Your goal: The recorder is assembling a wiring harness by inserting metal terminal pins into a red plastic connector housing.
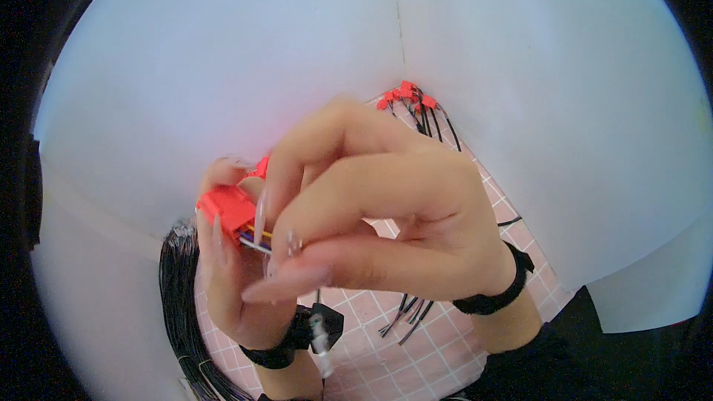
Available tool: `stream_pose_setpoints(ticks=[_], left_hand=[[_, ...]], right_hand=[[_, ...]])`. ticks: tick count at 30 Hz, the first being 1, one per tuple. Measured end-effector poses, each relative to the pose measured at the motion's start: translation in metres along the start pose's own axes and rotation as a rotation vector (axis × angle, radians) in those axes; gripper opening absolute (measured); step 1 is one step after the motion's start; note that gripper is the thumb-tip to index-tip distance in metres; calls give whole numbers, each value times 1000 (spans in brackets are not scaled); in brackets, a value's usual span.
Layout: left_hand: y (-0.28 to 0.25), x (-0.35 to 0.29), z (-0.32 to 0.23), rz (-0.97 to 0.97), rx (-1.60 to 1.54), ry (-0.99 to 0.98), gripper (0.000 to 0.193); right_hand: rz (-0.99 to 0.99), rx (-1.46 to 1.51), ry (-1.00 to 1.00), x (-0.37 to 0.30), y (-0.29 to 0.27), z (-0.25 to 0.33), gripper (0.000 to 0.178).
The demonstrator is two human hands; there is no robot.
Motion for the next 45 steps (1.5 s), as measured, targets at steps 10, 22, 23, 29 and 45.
stream_pose_setpoints(ticks=[10,22,23,29,45], left_hand=[[1,-9,-10,62,-111,211,34],[1,-12,1,-88,290,107,37],[-2,-13,4,-75,324,104,40],[-4,-10,3,-123,447,79,49],[-4,-5,1,-108,333,190,44]], right_hand=[[16,-883,419,5,5,12,11],[193,-994,261,-5,22,22,21],[205,-979,296,-6,22,19,21],[168,-901,465,-13,12,8,16],[269,-925,522,-3,14,15,17]])
Point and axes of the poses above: each hand's wrist, its own x-axis towards the middle knuckle, its own y-axis out of the palm, z = x × y, the point moved 9 cm from there along x, towards the middle knuckle, and after that the axes turned 13 degrees about z, right-handed, at the moved point
